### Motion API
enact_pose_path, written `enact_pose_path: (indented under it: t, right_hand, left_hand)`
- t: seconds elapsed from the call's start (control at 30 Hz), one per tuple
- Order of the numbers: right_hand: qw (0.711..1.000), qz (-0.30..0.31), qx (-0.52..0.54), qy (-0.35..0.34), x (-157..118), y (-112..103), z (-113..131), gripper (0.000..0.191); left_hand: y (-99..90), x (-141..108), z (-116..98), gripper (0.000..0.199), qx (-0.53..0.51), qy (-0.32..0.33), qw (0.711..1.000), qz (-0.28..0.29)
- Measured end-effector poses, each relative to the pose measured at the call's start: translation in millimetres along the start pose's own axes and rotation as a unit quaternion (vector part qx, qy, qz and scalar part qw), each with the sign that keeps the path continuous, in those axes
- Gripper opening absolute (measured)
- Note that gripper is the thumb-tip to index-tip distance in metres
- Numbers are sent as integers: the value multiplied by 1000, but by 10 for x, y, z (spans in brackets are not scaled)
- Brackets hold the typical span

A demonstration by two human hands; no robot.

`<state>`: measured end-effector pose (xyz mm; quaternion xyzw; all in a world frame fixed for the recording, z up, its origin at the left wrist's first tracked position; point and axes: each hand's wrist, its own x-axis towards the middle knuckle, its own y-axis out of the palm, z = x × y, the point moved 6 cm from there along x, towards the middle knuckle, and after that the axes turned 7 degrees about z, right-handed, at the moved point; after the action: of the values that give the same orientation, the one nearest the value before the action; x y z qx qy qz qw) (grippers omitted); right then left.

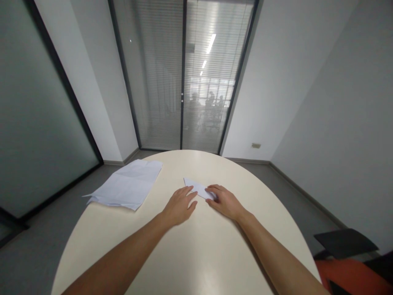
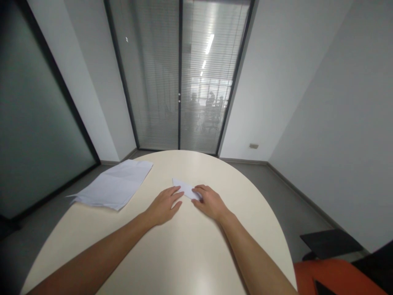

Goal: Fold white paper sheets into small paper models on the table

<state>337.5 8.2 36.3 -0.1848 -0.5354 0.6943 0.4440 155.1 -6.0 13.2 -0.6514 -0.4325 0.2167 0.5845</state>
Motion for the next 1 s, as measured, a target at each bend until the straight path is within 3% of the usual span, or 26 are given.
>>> enact_pose_path:
  t: [0.17, 0.3, 0.43, 0.7, 0.83, 1.0]
  right_hand:
    - [1000, -6, 1, -8, 1, -2, -8, 39]
    - [999, -14, -19, 29, 0, -6, -61, 44]
    - [997, -13, -29, 74, -13, -19, -108, 37]
    - [994, -19, 44, 100, -24, 3, -207, 39]
    - [986, -65, 120, 102, 3, -11, -298, 30]
    - [980, -127, 116, 101, 11, -140, -348, 27]
  left_hand:
    - [53, 8, 17, 51, 6, -18, 999, 33]
    - [77, 11, 24, 56, 11, -26, 998, 60]
    - [60, -1, 20, 56, 5, -28, 998, 62]
    - [92, -8, 49, 59, -4, -36, 998, 60]
    - [108, -3, 69, 58, -2, -43, 997, 59]
    - [106, -1, 68, 56, -1, -46, 997, 65]
